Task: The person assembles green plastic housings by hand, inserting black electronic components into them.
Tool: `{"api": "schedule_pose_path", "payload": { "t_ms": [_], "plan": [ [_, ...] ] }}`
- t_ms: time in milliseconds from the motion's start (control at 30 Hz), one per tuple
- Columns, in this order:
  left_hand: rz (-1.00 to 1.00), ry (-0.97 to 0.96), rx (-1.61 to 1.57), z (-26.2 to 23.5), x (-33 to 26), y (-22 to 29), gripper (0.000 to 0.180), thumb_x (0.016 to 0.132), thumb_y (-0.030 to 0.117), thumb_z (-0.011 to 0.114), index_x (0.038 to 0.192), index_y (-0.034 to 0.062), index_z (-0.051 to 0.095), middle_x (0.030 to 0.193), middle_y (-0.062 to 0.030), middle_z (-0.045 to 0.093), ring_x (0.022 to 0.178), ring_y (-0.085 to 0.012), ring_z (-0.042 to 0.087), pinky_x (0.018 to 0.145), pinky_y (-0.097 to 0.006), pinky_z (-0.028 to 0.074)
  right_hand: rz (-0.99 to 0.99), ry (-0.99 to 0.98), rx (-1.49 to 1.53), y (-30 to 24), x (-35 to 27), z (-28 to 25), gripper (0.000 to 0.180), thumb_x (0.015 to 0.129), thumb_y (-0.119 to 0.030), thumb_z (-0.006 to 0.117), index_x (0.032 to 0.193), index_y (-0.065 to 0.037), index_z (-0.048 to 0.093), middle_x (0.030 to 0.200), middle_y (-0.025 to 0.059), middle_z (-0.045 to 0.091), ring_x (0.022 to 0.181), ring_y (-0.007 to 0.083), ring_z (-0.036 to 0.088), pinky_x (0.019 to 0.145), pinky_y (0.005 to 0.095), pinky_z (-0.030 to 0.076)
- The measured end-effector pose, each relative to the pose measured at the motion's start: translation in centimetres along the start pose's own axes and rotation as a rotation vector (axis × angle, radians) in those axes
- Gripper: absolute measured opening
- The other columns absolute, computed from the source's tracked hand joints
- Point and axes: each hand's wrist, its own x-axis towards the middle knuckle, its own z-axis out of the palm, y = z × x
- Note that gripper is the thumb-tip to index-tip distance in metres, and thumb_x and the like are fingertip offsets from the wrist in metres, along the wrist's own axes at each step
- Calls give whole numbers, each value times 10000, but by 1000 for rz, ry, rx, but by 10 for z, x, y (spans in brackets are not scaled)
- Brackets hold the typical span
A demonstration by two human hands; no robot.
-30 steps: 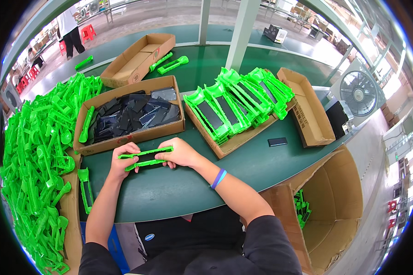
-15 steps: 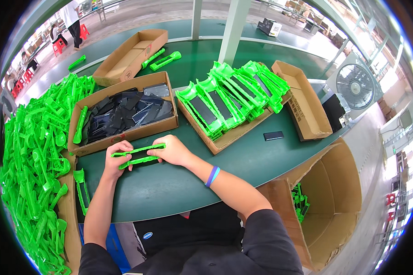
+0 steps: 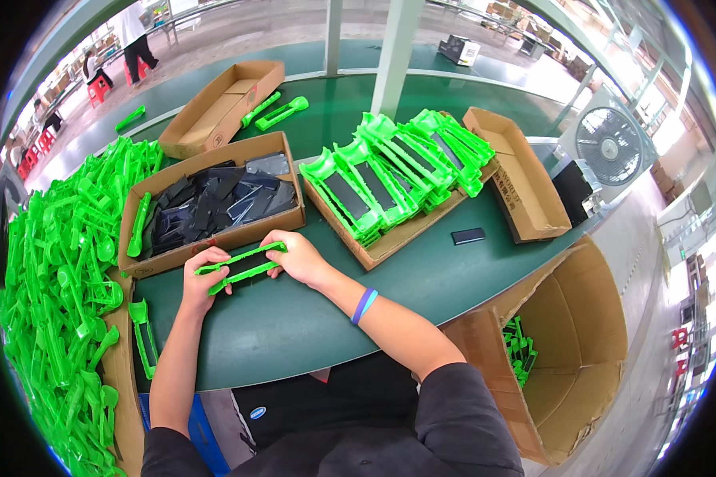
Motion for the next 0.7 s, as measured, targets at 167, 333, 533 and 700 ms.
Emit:
{"api": "schedule_pose_path", "payload": {
  "t_ms": [167, 333, 533, 700],
  "plan": [
    [-11, -15, -13, 11, 6, -1, 119, 733, -74, 609, 844, -33, 601, 902, -120, 527, 654, -174, 569, 446, -271, 512, 5, 143, -153, -2, -3, -1, 89, 846, 16, 513, 920, -10, 554, 637, 58, 547, 503, 119, 547, 449, 257, 433],
    [-21, 3, 11, 4, 6, -1, 111, 734, -80, 609, 833, -33, 597, 912, -123, 529, 670, -167, 576, 433, -265, 514, 17, 196, -231, -7, -5, 10, 78, 844, 14, 521, 907, -13, 559, 651, 43, 549, 484, 97, 525, 418, 243, 407],
    [-108, 15, -65, 4, 5, 3, 151, 737, -51, 616, 884, -32, 590, 939, -112, 533, 647, -167, 576, 434, -264, 496, -93, 4, -328, -12, 0, -12, 71, 834, -35, 553, 893, -3, 576, 673, 35, 556, 514, 97, 531, 474, 235, 428],
    [51, -16, -550, 5, 0, 14, 371, 857, 242, 544, 1138, 5, 501, 1071, -121, 553, 901, -196, 558, 713, -361, 472, -79, 67, -138, -11, -5, -7, 149, 843, -105, 574, 915, 25, 569, 694, 69, 594, 552, 124, 586, 513, 236, 467]
  ]
}}
